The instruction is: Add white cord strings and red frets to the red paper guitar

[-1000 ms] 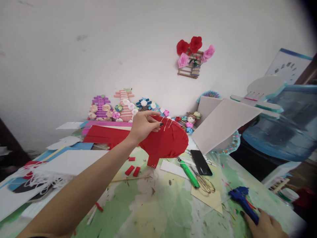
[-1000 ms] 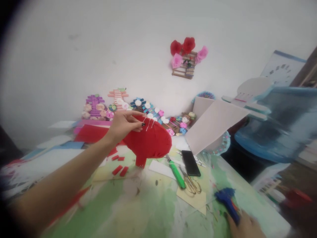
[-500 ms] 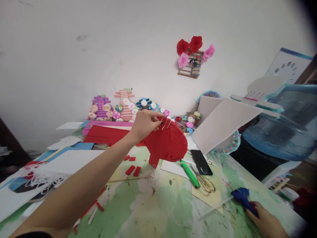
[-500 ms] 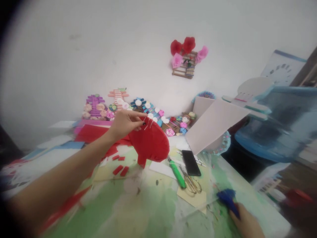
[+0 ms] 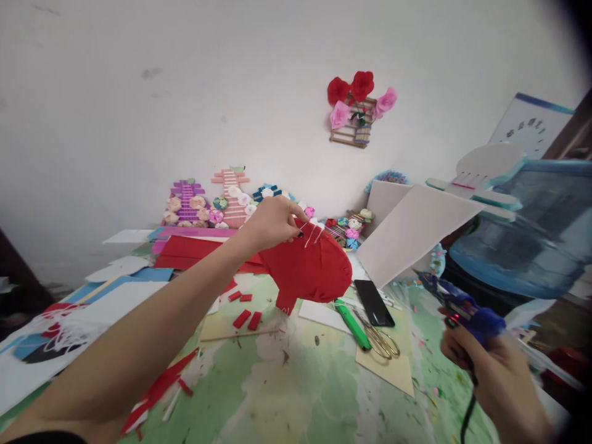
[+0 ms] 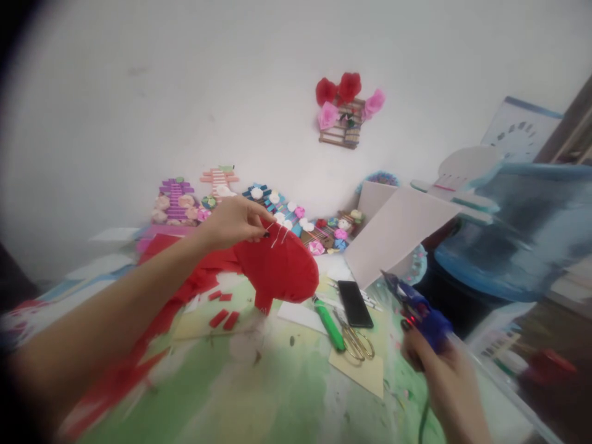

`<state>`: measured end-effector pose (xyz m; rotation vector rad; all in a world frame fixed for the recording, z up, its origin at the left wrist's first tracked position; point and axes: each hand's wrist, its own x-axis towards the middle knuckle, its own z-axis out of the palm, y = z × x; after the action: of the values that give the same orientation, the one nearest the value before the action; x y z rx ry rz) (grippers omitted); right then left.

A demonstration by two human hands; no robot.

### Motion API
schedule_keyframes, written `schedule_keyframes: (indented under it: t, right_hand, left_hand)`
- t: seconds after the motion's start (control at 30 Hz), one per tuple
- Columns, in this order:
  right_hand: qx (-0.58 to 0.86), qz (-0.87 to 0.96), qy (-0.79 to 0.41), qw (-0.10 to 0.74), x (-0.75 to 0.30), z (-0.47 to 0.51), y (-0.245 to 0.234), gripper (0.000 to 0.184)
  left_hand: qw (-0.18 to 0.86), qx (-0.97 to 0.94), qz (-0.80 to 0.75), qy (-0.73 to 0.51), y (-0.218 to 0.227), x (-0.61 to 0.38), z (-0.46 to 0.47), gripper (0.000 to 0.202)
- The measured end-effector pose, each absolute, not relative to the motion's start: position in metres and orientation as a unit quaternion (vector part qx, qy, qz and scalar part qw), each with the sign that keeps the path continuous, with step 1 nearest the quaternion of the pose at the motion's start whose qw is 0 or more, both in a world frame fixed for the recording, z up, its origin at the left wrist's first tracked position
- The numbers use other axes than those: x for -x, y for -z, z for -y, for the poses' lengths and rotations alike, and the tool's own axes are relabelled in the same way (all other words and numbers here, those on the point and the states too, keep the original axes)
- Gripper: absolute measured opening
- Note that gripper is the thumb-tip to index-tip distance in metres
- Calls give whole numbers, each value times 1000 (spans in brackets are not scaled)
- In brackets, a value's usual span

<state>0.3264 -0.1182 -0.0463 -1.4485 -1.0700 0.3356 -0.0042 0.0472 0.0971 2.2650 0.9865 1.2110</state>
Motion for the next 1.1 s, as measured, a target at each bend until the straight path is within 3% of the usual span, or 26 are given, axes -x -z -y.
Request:
schedule_keyframes:
  t: [0.07,0.17,0.3,0.57,1.1]
  right_hand:
    - [489,472,-270,682,-291,109,29,25]
    - [398,492,-339,696,-249,95,10,24]
    - [391,560,-303,664,-216,77,-3,25]
    - [478,612,-197,598,-193,59,-15,39]
    - [480,622,-204,584,-193,54,-12,34]
  left_hand:
    - [209,-805,-353,-430,-98,3,-46,25]
    - [249,-789,-350,-439,-95,1,-44,22]
    - [315,-760,-347,-449,-89,0,-45,18]
    - [328,-758,-330,-458,-87,1,-43,20]
    - [385,-744,-350,-418,-91,0,-37,18]
